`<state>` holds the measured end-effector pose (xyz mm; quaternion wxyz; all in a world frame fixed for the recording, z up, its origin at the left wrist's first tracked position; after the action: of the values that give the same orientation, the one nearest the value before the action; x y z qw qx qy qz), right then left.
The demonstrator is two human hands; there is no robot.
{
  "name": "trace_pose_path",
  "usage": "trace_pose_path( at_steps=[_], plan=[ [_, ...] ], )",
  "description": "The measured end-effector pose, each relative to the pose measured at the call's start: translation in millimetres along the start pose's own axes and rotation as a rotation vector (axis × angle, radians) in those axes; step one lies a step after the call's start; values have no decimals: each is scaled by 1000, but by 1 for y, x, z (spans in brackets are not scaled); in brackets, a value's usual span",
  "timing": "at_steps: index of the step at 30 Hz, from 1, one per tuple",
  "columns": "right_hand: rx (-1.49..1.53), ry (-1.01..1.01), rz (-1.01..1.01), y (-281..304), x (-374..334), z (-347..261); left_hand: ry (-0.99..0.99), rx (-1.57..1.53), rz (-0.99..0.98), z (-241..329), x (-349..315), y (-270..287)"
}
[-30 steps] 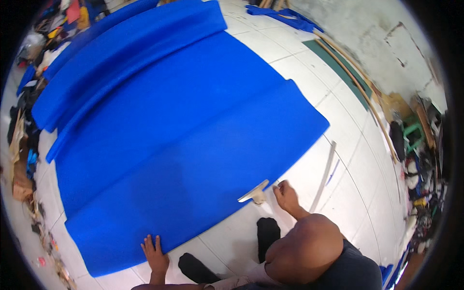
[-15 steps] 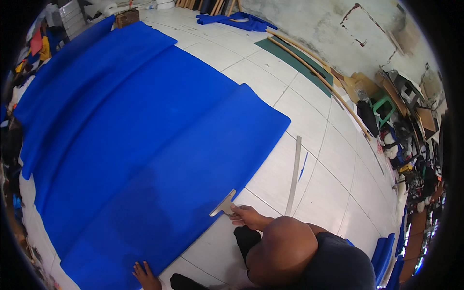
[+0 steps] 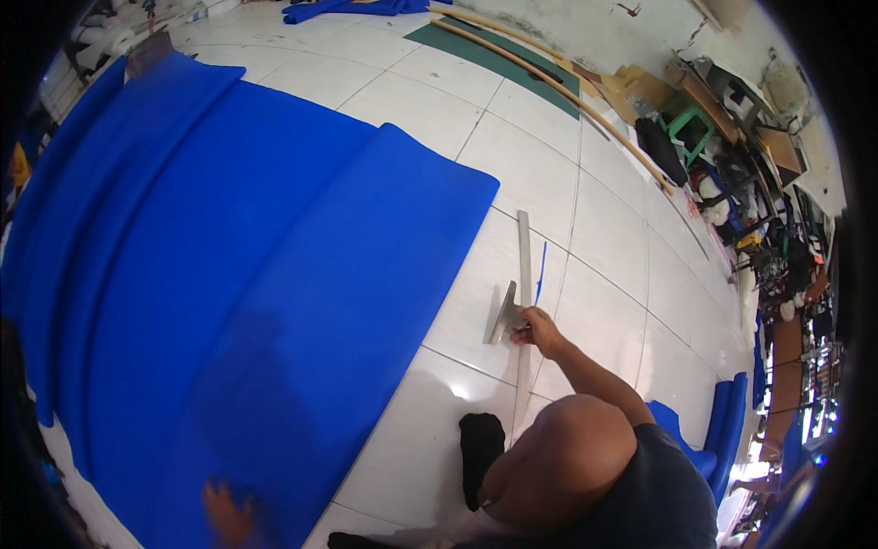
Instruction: The person folds and adjusts a large piece of blue fabric on the floor, using a large clamp to secure a fold and a straight edge to mark lines.
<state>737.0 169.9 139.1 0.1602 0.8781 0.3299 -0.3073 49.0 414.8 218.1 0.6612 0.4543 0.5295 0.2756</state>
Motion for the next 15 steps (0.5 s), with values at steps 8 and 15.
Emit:
trace_pose_path(
  at_steps=[8,15],
  plan=[
    [-98,-18,25,-18,37,-33,-35,-142,137,3,55,121],
    [300,-262,-172,-55,1,19,-44,-91,-105,5,-9,116]
  ],
)
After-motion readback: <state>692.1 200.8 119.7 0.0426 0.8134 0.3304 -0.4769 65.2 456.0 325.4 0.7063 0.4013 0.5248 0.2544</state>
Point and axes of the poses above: each hand's wrist, its own x-axis towards the middle knuckle, its own y-axis out of the back of the hand, z = x × y, the point moved 6 cm from there along x, towards the middle knuckle, and after that the axes turned 4 degrees about x, right-handed, at the moved point
